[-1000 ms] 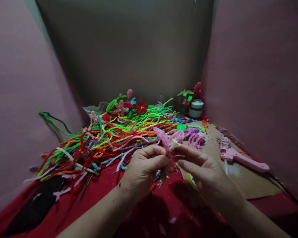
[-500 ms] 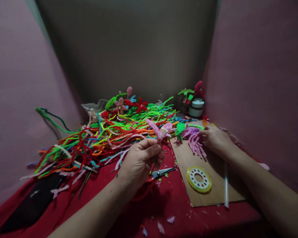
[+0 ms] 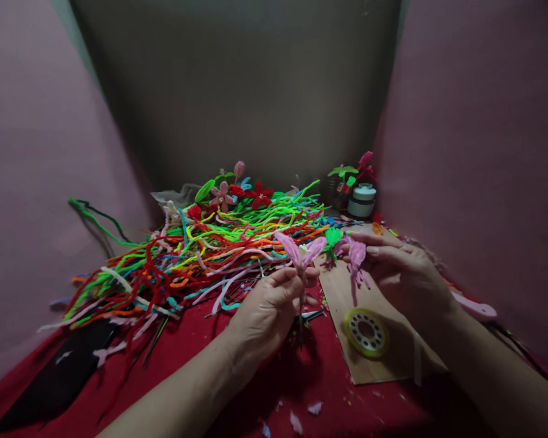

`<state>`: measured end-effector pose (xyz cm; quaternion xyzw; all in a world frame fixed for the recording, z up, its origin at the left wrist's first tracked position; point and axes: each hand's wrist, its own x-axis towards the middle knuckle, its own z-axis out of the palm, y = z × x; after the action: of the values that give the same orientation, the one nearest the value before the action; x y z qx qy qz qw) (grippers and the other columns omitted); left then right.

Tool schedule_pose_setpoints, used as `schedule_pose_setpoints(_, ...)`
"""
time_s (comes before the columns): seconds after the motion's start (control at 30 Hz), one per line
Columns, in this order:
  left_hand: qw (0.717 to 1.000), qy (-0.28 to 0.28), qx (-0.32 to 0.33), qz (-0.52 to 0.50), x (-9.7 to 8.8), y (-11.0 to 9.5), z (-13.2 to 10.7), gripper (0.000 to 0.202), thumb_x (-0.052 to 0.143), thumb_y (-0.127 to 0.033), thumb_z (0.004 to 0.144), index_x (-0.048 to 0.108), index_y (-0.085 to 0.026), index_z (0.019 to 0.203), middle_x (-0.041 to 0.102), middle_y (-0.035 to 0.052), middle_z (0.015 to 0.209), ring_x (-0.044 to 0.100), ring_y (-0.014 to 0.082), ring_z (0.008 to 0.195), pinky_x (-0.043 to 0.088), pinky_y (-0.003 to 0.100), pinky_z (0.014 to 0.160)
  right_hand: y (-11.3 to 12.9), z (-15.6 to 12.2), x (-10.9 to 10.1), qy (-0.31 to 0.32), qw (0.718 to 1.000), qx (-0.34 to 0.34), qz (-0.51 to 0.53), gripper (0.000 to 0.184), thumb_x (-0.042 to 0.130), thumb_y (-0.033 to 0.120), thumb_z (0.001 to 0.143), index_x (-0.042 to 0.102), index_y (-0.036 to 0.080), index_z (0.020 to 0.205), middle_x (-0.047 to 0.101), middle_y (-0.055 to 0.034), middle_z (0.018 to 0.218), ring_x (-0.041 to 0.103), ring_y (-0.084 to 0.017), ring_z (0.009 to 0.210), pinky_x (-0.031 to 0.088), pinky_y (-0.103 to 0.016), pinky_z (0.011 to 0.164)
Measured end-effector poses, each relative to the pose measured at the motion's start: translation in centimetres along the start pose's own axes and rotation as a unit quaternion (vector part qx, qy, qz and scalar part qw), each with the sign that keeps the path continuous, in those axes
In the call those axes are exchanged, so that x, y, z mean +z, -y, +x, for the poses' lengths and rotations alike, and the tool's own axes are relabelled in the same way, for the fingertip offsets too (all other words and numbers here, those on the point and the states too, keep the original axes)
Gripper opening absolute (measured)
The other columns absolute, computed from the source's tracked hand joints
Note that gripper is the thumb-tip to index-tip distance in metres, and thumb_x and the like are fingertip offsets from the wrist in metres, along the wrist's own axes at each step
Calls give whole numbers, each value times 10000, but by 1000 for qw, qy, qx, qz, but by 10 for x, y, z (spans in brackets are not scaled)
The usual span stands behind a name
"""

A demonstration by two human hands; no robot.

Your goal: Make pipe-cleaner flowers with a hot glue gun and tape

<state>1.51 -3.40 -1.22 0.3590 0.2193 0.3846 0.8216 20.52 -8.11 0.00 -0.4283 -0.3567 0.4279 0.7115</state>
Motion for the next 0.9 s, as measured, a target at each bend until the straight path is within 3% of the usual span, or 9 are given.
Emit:
schedule_pose_setpoints(0.1,999,36,-13,3,0,4,-1,255,776,-206,609,639,-100,796,660,130,981,594,212,926,492,276,683,-6,-9,11,-2,996,40,77,178,668,217,656,711,170,822,695,-43,746,628,-154,701,485,-282,680)
schedule_pose_setpoints(0.23,996,76,-45,-9,0,9,-3,235,753,-190,641,623,-104,815,661,126,947,611,212,890,495,316,733,-15,-13,21,-28,986,81,145,167,725,128,604,694,178,760,673,13,707,600,-91,619,478,-217,622)
schedule_pose_setpoints(0.33,994,86,-59,-10,0,9,-5,175,713,-175,687,602,-105,803,664,100,847,633,174,766,496,283,668,-17,-14,26,-42,977,112,179,163,724,82,581,677,172,709,661,23,697,604,-86,633,485,-205,640)
schedule_pose_setpoints(0.47,998,46,-45,9,0,4,-5,148,694,-141,695,569,-111,767,661,61,701,583,88,518,448,194,519,-19,-18,28,-31,974,122,187,169,718,91,593,666,174,730,669,7,733,617,-107,696,487,-247,738)
schedule_pose_setpoints(0.6,999,26,-31,16,0,-1,-4,186,719,-145,661,559,-115,751,658,50,657,574,84,489,435,176,493,-20,-26,17,0,992,84,98,241,699,173,650,655,195,886,683,-20,807,631,-148,749,479,-287,726)
schedule_pose_setpoints(0.7,999,23,-22,22,0,-4,-4,192,724,-144,651,555,-113,736,662,56,656,579,84,495,432,167,494,-15,-33,-11,-31,992,-23,-120,295,657,251,715,623,221,1006,682,-49,919,621,-190,868,472,-295,713)
schedule_pose_setpoints(0.77,999,22,-13,27,0,-6,-3,191,722,-139,652,555,-115,742,662,54,653,576,83,493,429,164,489,-11,-36,-41,-88,935,-103,-328,285,586,279,764,616,220,1041,656,-75,1035,594,-226,956,471,-339,768)
schedule_pose_setpoints(0.83,999,18,-1,35,-1,-9,-1,187,719,-139,656,559,-114,751,662,54,649,569,79,490,426,161,484,-7,-38,-76,-135,804,-173,-553,324,500,256,784,608,178,1079,625,-115,1097,567,-264,987,460,-378,797)
schedule_pose_setpoints(0.9,999,14,5,43,-1,-12,1,190,724,-146,652,563,-111,748,660,54,644,560,77,485,421,161,475,-5,-38,-110,-113,663,-184,-717,408,414,237,792,583,76,1127,615,-184,1093,536,-318,1006,427,-437,857)
